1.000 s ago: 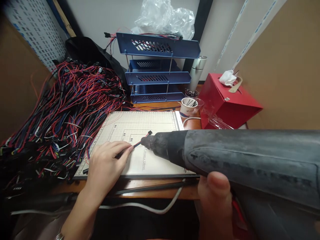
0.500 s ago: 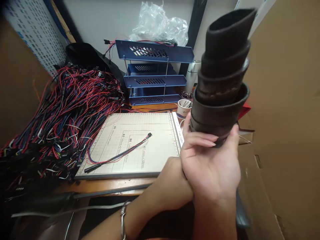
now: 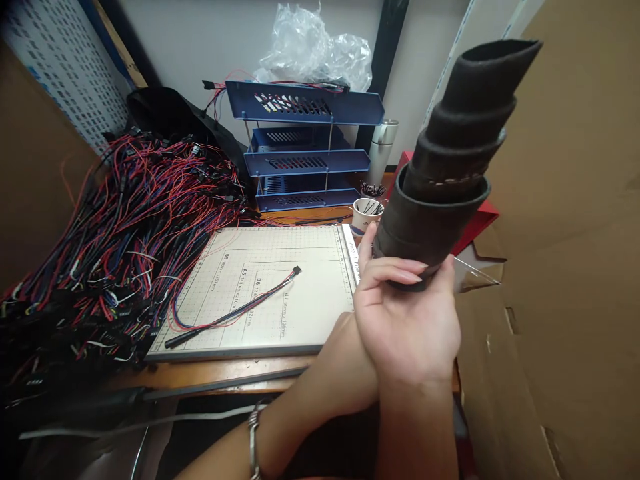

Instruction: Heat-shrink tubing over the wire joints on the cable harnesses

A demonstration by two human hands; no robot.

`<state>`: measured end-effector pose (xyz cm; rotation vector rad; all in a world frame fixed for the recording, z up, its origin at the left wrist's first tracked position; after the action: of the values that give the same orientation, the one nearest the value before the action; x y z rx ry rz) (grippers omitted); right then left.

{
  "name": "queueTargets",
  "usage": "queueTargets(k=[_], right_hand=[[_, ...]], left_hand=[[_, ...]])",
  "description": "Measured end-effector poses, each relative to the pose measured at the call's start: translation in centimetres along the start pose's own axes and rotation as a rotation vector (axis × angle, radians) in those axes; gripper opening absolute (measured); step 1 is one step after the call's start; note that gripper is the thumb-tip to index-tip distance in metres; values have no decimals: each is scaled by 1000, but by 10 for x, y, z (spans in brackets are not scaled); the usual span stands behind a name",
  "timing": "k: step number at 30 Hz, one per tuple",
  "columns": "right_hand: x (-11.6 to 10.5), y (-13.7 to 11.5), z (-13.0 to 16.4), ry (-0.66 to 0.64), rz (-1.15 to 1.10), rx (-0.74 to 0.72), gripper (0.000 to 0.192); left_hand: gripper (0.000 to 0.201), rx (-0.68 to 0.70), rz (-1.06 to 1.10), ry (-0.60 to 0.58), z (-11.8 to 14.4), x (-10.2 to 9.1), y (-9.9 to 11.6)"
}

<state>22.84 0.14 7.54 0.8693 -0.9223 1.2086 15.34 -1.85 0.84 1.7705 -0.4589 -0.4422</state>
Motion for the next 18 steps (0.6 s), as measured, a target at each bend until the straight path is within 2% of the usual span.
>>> queueTargets(k=[2, 3, 4, 7, 9, 11, 14, 18], right_hand=[[-3, -6, -8, 30, -27, -5, 67], [-5, -10, -13, 44, -44, -12, 68], [-7, -14, -18, 53, -67, -16, 70], [-14, -25, -33, 70, -183, 11, 74], [-20, -31, -41, 65, -287, 60, 76], [-25, -35, -46, 26, -383, 139, 81], [-31, -40, -51, -60, -445, 265, 85], [-34, -44, -54, -86, -394, 288, 76]], left_hand=[[6, -91, -93, -14, 12, -16, 3], [7, -99, -167, 47, 17, -26, 6], [10, -57, -246, 135, 22, -37, 9], [13, 207, -559, 427, 38, -74, 17], [6, 265, -795, 561, 44, -96, 16], [17, 209, -965, 587, 46, -113, 11], [30, 64, -1071, 522, 44, -126, 1], [6, -29, -1029, 453, 42, -129, -9]])
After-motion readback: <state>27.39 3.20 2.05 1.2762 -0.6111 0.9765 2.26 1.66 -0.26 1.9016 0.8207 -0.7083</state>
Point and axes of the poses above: each hand's wrist, its own z-axis away from the middle knuckle, its own x-axis out of the palm, y = z × x, the point moved 2 cm from there along -z, towards the middle knuckle, and after that the axes turned 14 degrees about z, right-handed, at the moved point
